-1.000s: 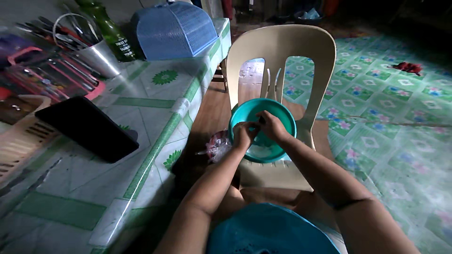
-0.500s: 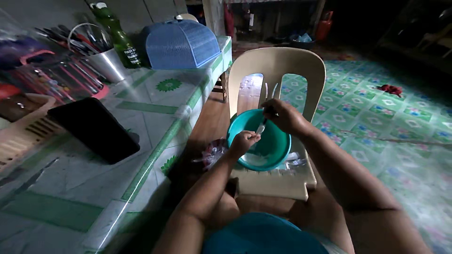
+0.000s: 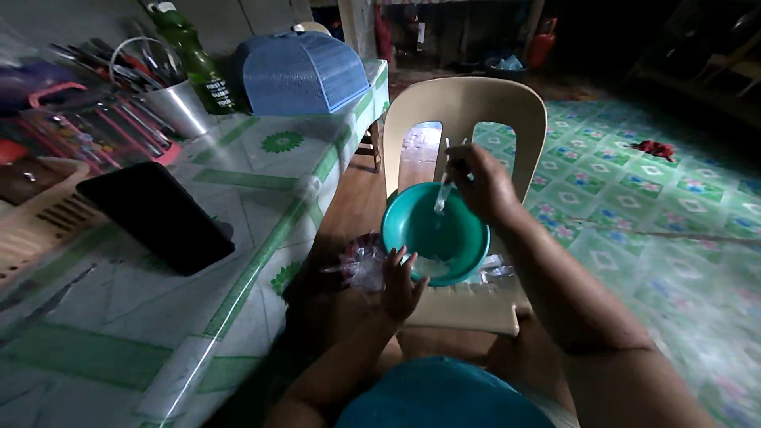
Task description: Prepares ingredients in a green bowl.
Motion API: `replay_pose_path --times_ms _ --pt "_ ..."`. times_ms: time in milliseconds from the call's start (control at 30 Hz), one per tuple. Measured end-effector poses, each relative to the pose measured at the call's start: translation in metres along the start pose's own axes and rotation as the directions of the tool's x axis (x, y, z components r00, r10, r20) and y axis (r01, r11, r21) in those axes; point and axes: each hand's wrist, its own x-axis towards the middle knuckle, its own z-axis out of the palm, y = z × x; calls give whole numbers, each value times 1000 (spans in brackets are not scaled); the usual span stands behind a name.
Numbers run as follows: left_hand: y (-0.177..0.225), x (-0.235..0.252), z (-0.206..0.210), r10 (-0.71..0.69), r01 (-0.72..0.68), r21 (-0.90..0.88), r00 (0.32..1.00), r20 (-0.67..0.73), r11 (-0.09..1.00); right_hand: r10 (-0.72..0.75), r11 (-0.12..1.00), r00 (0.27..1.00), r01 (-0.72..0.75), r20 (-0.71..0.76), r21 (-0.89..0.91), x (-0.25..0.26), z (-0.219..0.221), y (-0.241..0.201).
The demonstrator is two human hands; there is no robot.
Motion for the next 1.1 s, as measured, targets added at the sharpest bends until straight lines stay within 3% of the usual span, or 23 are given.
replay_pose_path --times_ms 100,133,300,367,433,500,667,733,767,833,900,1100 --pt "1 -7 -1 -25 25 -7 1000 -10 1000 160 987 956 -158 247 -31 -2 27 10" --pt "-1 -7 0 -23 23 0 999 -28 1000 150 988 957 -150 249 -22 -1 30 16" --pt "-5 -9 7 -10 12 29 997 -71 1000 -18 999 1000 18 1 32 5 -1 7" --pt "-3 -9 6 -23 26 37 998 -65 999 -21 999 993 26 -118 43 -1 11 10" --pt "0 -9 4 -32 34 30 998 -53 999 114 992 992 -117 58 55 -4 35 19" --pt "2 -8 2 -21 22 33 999 -34 999 144 984 979 -157 143 86 1 49 32" --pt "-1 -9 4 32 -31 37 998 -46 999 78 984 997 -77 2 162 26 5 11" --pt "0 -7 3 29 -28 34 999 -31 999 25 989 987 -1 -160 146 24 6 10" --pt "0 -7 3 24 -24 28 999 -23 999 30 991 985 -8 -169 133 21 17 13" --pt "1 -8 2 22 -22 28 1000 -11 999 85 992 992 -93 89 87 17 39 25" --pt "0 -6 3 33 -33 25 999 -11 999 70 994 975 -86 210 67 21 46 30" --pt "-2 -7 5 39 -39 30 999 -16 999 -68 993 996 74 -65 90 31 -1 -3"
